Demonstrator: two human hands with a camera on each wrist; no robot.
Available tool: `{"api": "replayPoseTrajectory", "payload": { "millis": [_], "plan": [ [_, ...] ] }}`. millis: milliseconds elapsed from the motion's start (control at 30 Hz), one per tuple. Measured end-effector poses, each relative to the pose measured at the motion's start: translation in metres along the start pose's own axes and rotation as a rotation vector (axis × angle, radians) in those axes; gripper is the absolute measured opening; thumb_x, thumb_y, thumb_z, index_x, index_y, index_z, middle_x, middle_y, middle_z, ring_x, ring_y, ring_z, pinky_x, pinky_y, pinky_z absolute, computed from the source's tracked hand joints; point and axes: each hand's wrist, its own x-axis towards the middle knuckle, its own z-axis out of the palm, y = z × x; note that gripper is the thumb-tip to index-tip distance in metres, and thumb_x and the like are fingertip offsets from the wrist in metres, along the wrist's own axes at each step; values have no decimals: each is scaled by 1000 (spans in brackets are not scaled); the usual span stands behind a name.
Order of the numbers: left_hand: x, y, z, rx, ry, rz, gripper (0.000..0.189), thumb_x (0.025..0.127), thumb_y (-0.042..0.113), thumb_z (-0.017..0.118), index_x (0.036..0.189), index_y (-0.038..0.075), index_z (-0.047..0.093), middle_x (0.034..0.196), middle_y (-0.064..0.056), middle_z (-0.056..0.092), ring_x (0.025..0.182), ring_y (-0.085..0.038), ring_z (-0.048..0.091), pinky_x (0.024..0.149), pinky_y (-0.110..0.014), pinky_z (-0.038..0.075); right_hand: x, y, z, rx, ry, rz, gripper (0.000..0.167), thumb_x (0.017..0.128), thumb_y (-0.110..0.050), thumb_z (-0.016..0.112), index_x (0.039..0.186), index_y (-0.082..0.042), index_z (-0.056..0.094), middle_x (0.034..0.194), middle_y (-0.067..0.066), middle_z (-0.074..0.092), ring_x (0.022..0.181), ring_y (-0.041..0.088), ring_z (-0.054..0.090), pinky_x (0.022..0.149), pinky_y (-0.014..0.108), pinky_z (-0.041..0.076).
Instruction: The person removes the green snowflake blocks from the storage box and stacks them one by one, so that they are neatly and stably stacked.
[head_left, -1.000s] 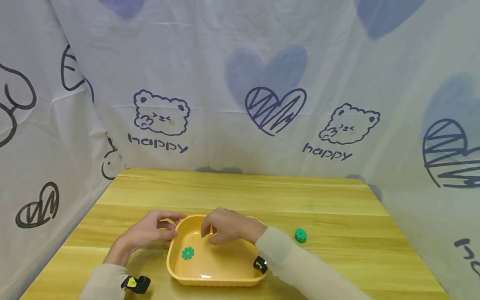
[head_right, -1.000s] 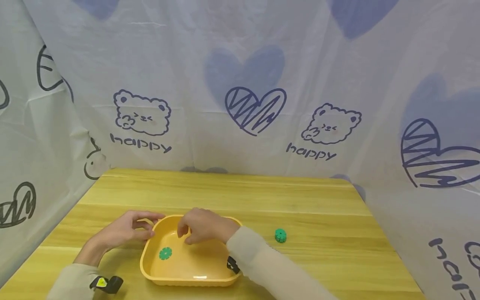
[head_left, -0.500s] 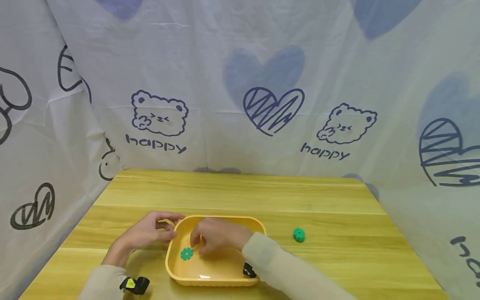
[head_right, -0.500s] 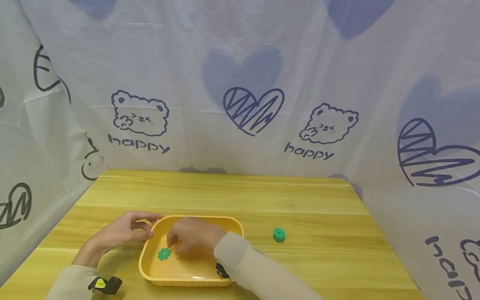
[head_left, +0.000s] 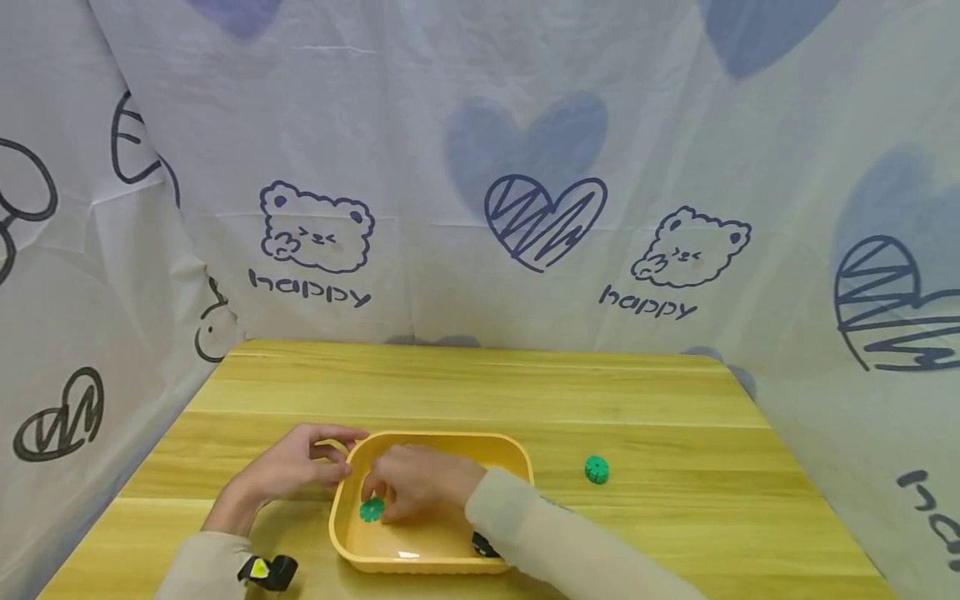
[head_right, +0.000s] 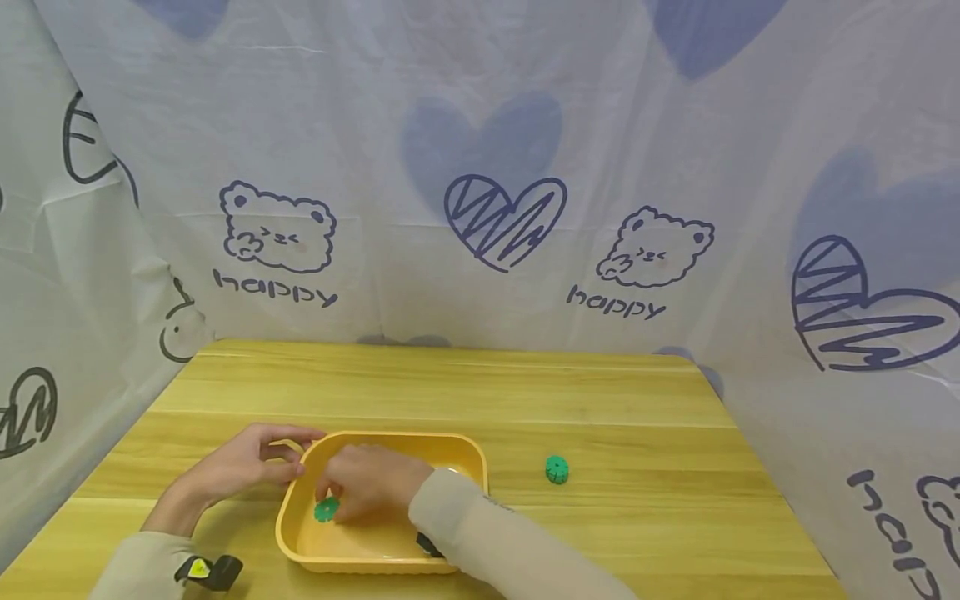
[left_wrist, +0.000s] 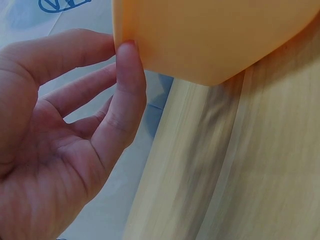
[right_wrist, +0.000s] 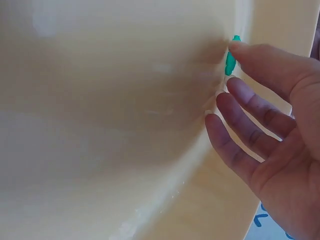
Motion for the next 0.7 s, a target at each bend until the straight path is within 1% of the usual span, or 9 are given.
{"api": "replayPoseTrajectory", "payload": {
  "millis": [100,167,333,433,533,600,700],
  "plan": [
    [0,0,0,0,-3,1,54,95,5,68,142,-13,51,130,-32,57,97,-19,70,77,-33,66,1,1,2,4,-10,-3,19,87,-14,80,106,-19,81,103,-9,74,86,-4,64,74,3,47],
    [0,0,0,5,0,-8,53,95,5,68,142,-12,52,131,-32,57,97,-20,70,77,-33,66,1,2,2,1,-8,-6,18,87,-13,80,103,-19,81,104,-9,73,87,-4,64,75,3,46],
    [0,-1,-1,23,2,-9,53,95,5,68,143,-12,52,131,-32,56,96,-18,70,77,-33,66,3,2,4,-39,-6,-28,23,89,-22,80,112,-18,78,108,-9,72,94,-3,63,81,3,46],
    [0,-2,-1,14,-5,-2,54,95,5,68,143,-12,51,130,-32,56,96,-17,70,77,-33,66,3,0,4,-11,-22,-25,18,92,-23,79,109,-18,78,107,-9,72,93,-3,63,80,3,46],
    [1,-2,-1,6,-9,1,54,95,5,69,143,-12,51,130,-32,56,96,-18,70,77,-34,66,3,0,4,25,-27,-19,12,92,-17,79,104,-17,79,104,-9,72,91,-3,64,79,3,47],
    [1,-2,-1,12,-5,-3,54,95,6,69,143,-12,52,129,-31,56,95,-17,70,77,-34,66,3,0,4,21,-21,-21,13,91,-15,79,104,-16,78,103,-8,73,91,-2,64,79,3,47],
    [1,-2,-2,24,-2,-7,54,94,6,70,142,-11,52,128,-30,57,93,-15,69,77,-35,66,4,-1,4,-9,-12,-27,22,90,-18,80,111,-15,76,102,-8,73,89,-2,62,78,3,45]
  ]
}}
